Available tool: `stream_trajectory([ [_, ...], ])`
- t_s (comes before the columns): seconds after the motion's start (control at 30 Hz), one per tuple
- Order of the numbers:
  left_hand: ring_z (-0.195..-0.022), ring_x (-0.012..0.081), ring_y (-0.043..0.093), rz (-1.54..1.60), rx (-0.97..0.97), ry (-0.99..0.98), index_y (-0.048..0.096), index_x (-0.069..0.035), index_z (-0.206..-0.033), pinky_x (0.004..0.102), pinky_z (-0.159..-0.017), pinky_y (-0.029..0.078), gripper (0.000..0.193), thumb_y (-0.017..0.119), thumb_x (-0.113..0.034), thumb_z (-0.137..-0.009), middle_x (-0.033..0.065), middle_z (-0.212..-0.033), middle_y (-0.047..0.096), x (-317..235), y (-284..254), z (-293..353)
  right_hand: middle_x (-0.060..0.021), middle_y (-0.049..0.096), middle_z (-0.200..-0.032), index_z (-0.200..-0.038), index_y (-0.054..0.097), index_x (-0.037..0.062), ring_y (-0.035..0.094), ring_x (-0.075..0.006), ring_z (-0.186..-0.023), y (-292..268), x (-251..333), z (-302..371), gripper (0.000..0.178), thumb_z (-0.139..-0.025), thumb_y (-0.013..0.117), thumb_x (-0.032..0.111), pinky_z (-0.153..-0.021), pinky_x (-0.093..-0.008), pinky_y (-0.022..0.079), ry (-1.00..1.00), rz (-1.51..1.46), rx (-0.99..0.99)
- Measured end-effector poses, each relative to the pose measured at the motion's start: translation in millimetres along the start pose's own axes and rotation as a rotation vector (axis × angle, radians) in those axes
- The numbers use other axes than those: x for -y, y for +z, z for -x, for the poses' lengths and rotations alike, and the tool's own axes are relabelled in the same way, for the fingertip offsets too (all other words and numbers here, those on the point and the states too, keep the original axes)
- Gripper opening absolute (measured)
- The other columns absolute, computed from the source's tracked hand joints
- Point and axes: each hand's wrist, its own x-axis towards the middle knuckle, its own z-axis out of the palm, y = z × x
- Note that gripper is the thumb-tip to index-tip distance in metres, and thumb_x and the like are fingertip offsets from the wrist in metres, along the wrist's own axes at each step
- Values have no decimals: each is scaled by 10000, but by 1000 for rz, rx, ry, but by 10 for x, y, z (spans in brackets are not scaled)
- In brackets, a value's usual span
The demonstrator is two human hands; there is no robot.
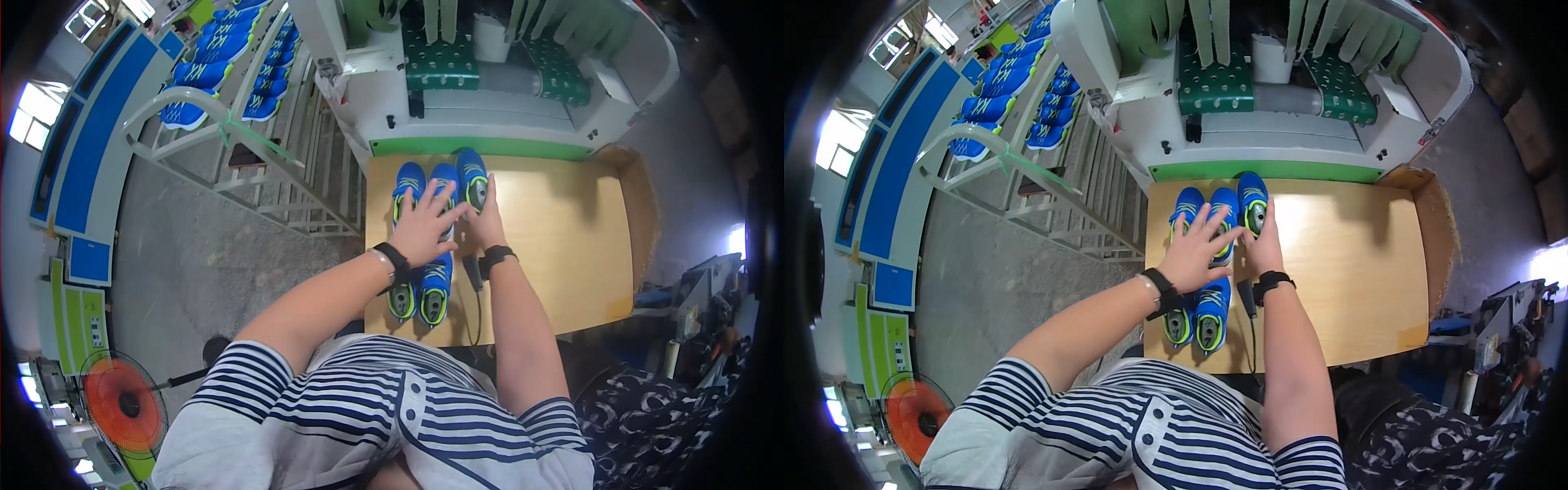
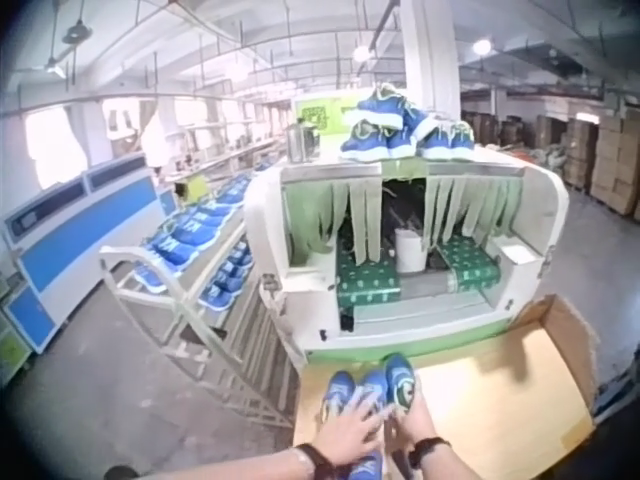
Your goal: Processing blue and green athletic shoes using industrial heat/curing machines and sorting them on a work table.
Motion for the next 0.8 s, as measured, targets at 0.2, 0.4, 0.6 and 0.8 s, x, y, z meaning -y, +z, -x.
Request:
stream_trajectory([
  [0.2,-1396,430,348,-172,77,30,574,-253,-1342,733,-1066,237,611,755,-438,-789,77,-1603,277,522,286,-232,-322,439,-1412,-1530,169,-50,461,-432,-1309,-64,41,483,823,-871,651,56,-1105,-414,380,53,79,-63],
  [0.4,-1383,427,360,-44,62,68,569,-182,-1337,628,-1031,344,579,705,-423,-828,102,-1593,300,410,357,-420,-287,440,-1405,-1531,219,-9,457,-434,-1304,27,259,414,782,-898,648,159,-1085,-438,395,189,-101,-17],
  [0.6,-1475,437,210,17,206,96,423,-254,-1497,698,-1104,196,963,863,-403,-653,174,-1623,205,641,35,30,-83,627,-953,-1530,281,47,614,-172,-856,-77,60,701,671,-969,614,206,-784,-309,510,51,-380,34],
  [0.8,-1436,449,247,-98,100,128,404,-191,-1491,566,-1146,284,968,874,-331,-656,126,-1611,241,943,175,-236,-192,550,-1315,-1262,577,-6,527,-348,-1240,-387,-256,1449,381,-931,630,177,-1062,-387,430,-35,0,201],
])
